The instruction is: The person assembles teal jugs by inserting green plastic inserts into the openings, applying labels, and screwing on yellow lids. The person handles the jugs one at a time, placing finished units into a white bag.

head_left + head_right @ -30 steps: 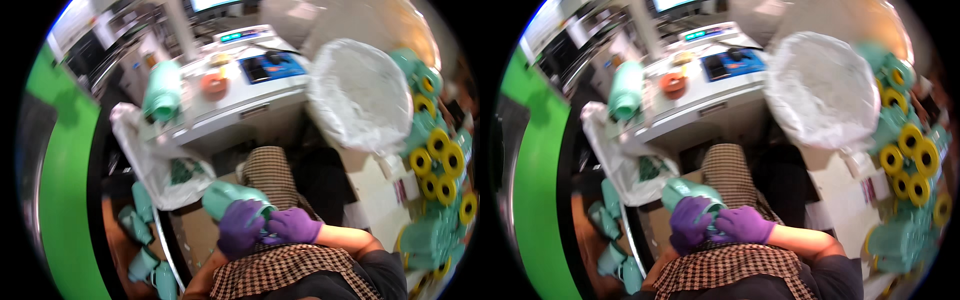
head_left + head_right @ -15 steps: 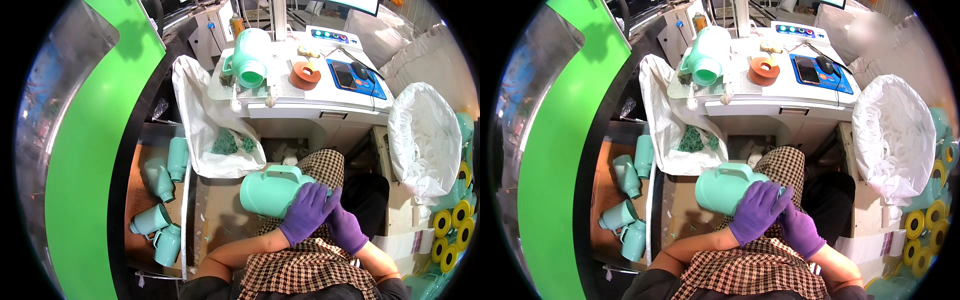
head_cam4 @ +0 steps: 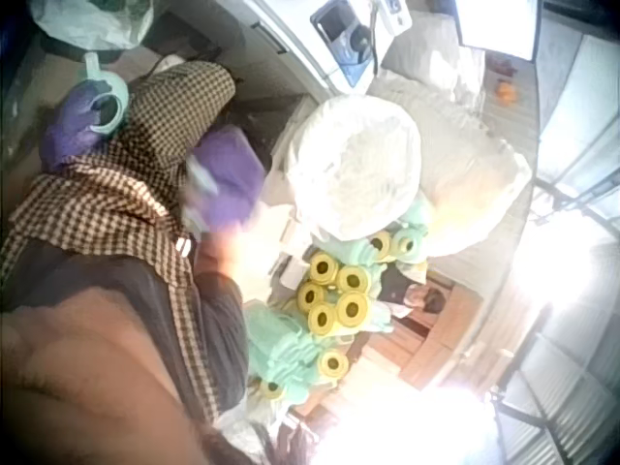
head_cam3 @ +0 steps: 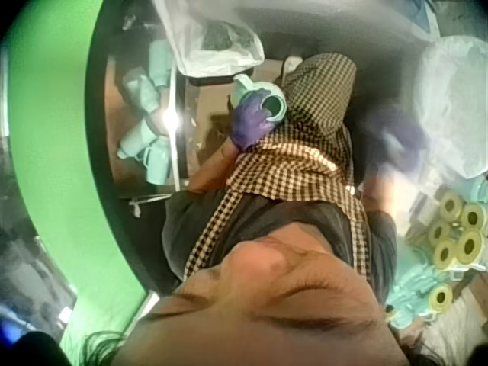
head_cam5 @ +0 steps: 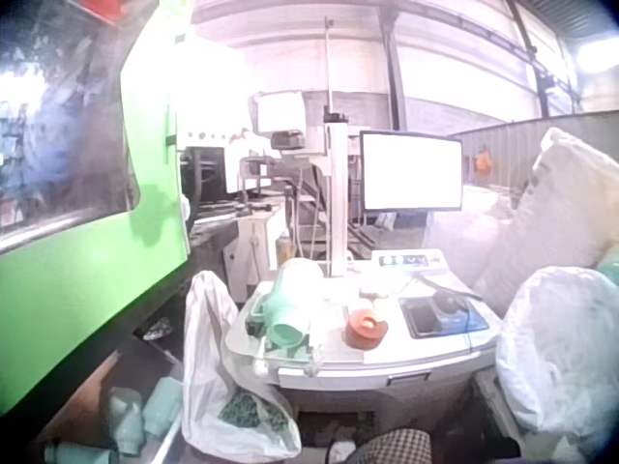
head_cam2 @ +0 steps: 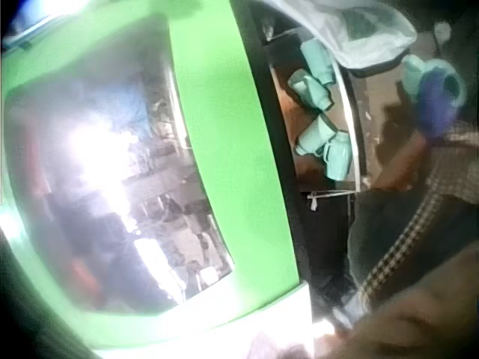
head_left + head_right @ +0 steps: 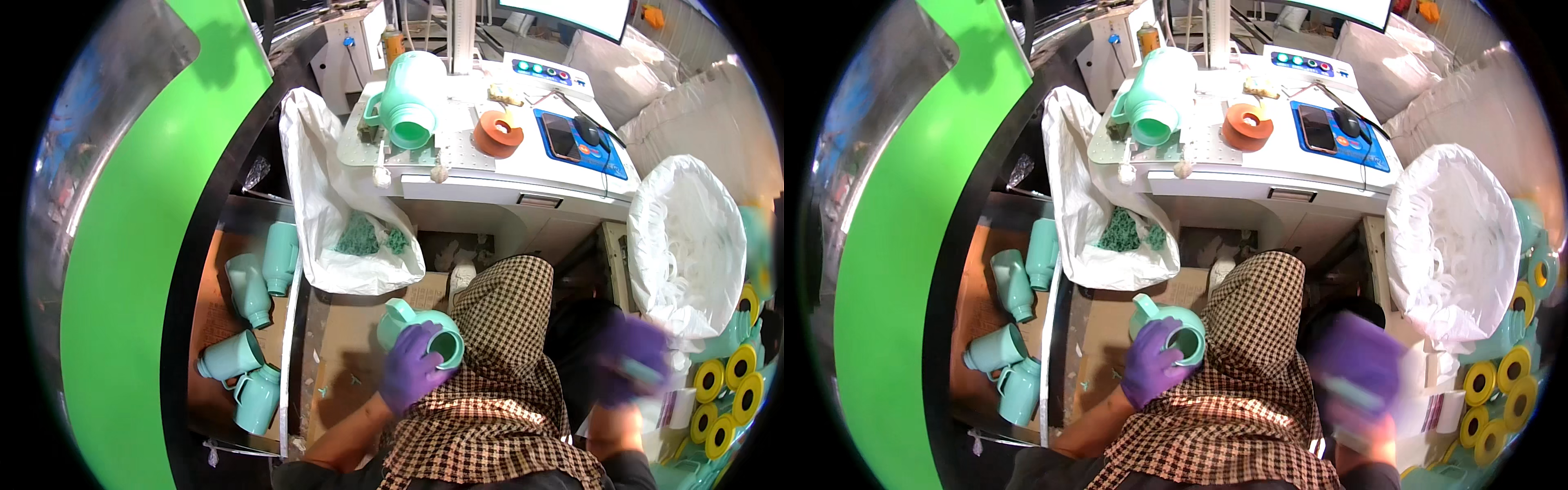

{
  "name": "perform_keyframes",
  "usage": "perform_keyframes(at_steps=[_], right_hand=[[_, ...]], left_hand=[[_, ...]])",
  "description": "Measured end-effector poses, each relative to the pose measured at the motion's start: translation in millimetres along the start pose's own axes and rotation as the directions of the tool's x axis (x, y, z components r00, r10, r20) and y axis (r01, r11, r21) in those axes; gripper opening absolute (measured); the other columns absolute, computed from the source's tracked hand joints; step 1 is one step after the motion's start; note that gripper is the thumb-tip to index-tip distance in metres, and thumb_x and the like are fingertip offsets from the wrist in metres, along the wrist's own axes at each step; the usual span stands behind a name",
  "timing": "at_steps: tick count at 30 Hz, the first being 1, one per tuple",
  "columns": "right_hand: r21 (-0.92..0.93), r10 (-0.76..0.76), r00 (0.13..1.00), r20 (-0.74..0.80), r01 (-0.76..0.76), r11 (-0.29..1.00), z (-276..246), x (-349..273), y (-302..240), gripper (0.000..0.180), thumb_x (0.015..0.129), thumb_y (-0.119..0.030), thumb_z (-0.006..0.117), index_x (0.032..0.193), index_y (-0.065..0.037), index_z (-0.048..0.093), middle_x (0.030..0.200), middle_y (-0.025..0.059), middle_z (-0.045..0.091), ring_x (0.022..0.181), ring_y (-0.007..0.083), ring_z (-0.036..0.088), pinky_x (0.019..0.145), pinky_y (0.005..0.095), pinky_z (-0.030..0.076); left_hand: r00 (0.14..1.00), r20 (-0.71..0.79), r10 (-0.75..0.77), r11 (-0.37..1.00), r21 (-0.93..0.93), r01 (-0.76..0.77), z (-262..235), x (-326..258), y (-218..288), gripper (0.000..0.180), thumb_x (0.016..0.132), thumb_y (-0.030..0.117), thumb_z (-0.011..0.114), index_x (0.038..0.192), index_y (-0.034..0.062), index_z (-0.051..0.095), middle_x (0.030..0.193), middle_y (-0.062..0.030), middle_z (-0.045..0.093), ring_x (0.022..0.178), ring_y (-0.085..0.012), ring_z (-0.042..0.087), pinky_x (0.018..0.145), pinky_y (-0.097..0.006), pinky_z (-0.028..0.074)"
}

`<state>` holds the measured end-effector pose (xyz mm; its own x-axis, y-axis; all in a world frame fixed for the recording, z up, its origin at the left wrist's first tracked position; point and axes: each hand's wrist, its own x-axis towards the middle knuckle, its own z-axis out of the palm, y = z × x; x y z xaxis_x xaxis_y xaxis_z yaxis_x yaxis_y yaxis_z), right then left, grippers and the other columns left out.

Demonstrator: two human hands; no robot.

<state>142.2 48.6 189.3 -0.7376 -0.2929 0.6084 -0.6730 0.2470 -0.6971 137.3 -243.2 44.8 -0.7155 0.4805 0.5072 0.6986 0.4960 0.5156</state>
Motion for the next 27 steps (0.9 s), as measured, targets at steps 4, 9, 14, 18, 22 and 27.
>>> perform_keyframes(at_steps=[4,9,14,18,22,27], right_hand=[[-0.311,0.011,0.935,0.355,0.106,0.944,151.2,76.9,131.4,0.096,0.083,-0.055,0.074,0.158,-0.020,0.025,0.162,0.0144,0.025,0.147,0.0414,0.024,0.119,0.0464,0.027],[-0.392,-0.125,0.992,0.024,0.124,0.911,160.2,40.0,169.3,0.056,0.088,-0.035,0.071,0.136,-0.010,0.056,0.136,0.0181,0.056,0.127,0.0356,0.051,0.109,0.0474,0.040],[-0.494,-0.081,0.993,-0.088,0.027,0.869,17.9,-21.4,84.4,0.025,0.083,-0.021,0.075,0.105,-0.011,0.068,0.108,0.0102,0.063,0.103,0.0307,0.061,0.090,0.0433,0.050],[-0.820,-0.019,0.939,-0.343,-0.289,0.494,-138.3,-69.4,31.5,0.023,0.081,-0.018,0.076,0.102,-0.011,0.069,0.100,0.0084,0.066,0.095,0.0307,0.064,0.083,0.0431,0.053],[-0.893,0.324,0.848,-0.419,-0.450,0.025,-240.8,-135.6,44.5,0.022,0.077,-0.017,0.073,0.099,-0.013,0.074,0.101,0.0087,0.068,0.094,0.0320,0.066,0.080,0.0428,0.054],[-0.883,0.620,0.644,-0.448,-0.429,-0.192,-249.7,-115.8,78.2,0.014,0.078,-0.018,0.071,0.089,-0.015,0.077,0.088,0.0126,0.073,0.084,0.0356,0.070,0.071,0.0472,0.056]], left_hand=[[1.000,0.008,0.026,1.000,0.007,-0.026,-5.6,-5.2,11.3,0.032,0.070,0.023,0.085,0.075,0.0031,0.061,0.127,-0.0195,0.060,0.116,-0.0396,0.057,0.101,-0.051,0.046],[0.991,-0.119,0.065,0.997,-0.027,-0.069,-8.0,-0.1,5.4,0.034,0.064,0.019,0.092,0.075,0.0045,0.063,0.126,-0.0229,0.060,0.111,-0.0430,0.062,0.094,-0.050,0.052],[0.989,-0.126,-0.072,0.997,0.014,0.075,8.2,-13.3,-6.8,0.034,0.065,0.014,0.090,0.083,-0.0003,0.066,0.125,-0.0256,0.060,0.111,-0.0408,0.062,0.094,-0.047,0.052],[0.994,0.073,-0.081,0.996,-0.035,0.084,-9.5,41.2,30.1,0.028,0.078,0.019,0.083,0.099,0.0050,0.073,0.119,-0.0224,0.063,0.108,-0.0426,0.060,0.091,-0.050,0.053],[0.977,0.055,0.208,0.977,0.030,-0.210,20.0,63.1,16.2,0.030,0.070,0.020,0.086,0.094,0.0077,0.073,0.121,-0.0217,0.065,0.107,-0.0409,0.062,0.092,-0.050,0.053],[0.955,0.023,0.297,0.955,0.005,-0.297,26.3,69.0,22.0,0.025,0.067,0.017,0.087,0.073,0.0094,0.063,0.113,-0.0215,0.068,0.104,-0.0408,0.064,0.091,-0.050,0.053]])
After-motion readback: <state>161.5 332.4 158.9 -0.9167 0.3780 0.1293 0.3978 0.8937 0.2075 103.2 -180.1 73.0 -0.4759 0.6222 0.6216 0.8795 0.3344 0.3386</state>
